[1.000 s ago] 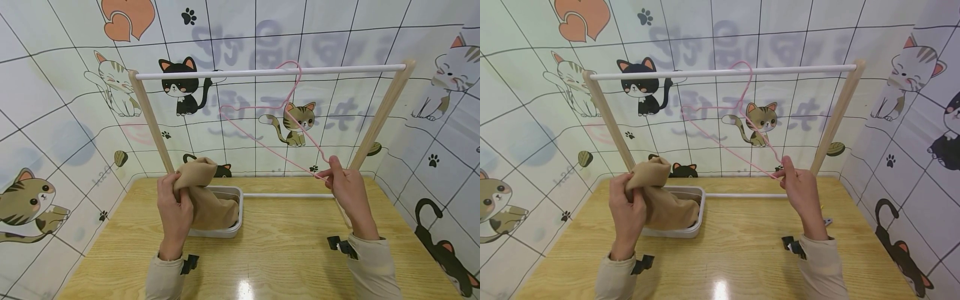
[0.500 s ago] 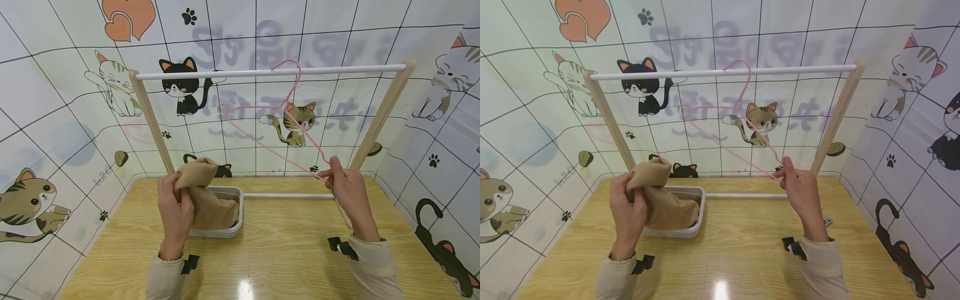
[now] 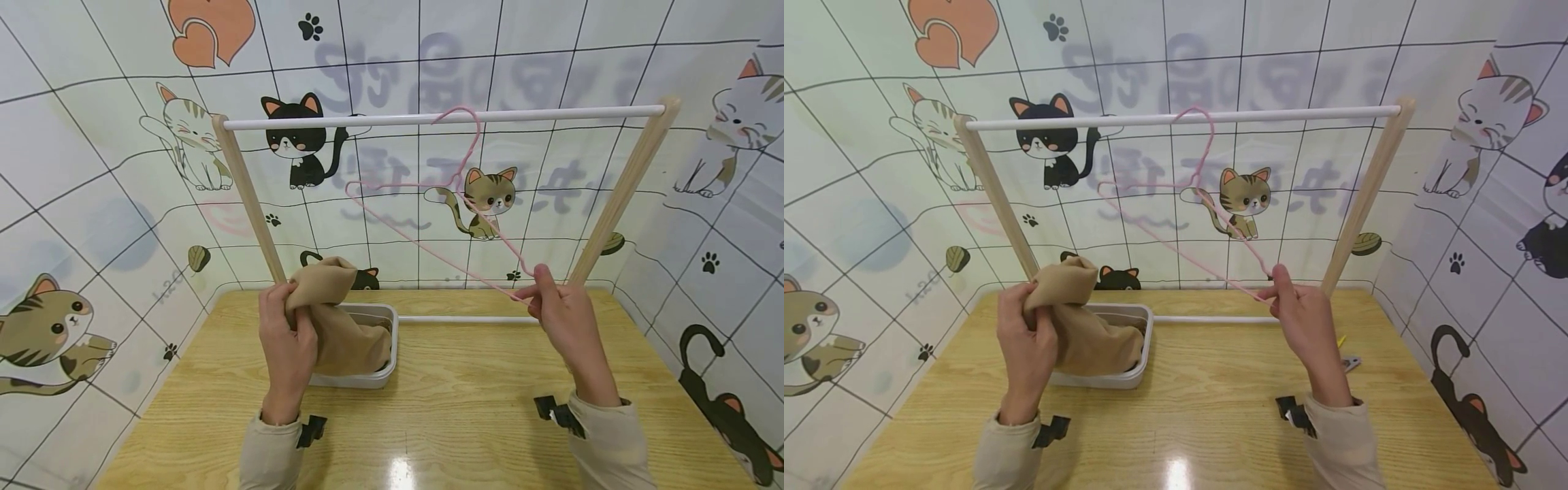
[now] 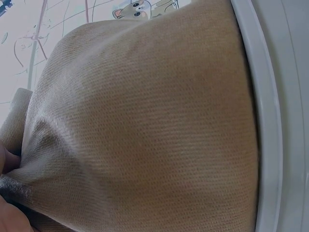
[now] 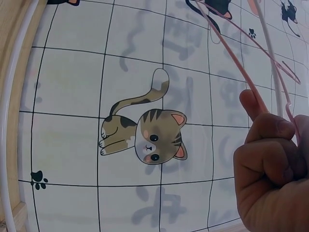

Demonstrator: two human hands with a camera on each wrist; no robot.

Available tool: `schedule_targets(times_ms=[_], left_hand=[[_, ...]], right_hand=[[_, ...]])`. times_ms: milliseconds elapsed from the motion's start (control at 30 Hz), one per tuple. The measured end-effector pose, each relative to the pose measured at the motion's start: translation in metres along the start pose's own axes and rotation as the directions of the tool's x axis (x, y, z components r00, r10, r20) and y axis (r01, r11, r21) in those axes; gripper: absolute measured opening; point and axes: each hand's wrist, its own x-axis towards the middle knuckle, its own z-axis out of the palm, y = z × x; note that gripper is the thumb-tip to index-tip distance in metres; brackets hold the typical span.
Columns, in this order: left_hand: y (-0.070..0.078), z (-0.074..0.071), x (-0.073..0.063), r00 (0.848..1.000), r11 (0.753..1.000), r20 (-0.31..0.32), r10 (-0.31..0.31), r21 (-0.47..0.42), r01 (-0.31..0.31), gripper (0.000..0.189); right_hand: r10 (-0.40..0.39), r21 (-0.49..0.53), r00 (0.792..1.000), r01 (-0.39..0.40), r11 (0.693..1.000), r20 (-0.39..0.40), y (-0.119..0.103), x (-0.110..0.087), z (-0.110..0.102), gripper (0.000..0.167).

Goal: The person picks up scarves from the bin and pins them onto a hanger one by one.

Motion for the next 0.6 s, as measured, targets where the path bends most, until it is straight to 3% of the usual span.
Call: schedule_targets(times_ms=[600], left_hand=[[0.003,-0.001,0.000,1.000,1.000,-0.002,0.004,-0.006,-0.004,0.018]], right_hand=[[0.035,0.035,0.998,-0.038,0.999,0.061,0.004,-0.021,0.017,0.070]])
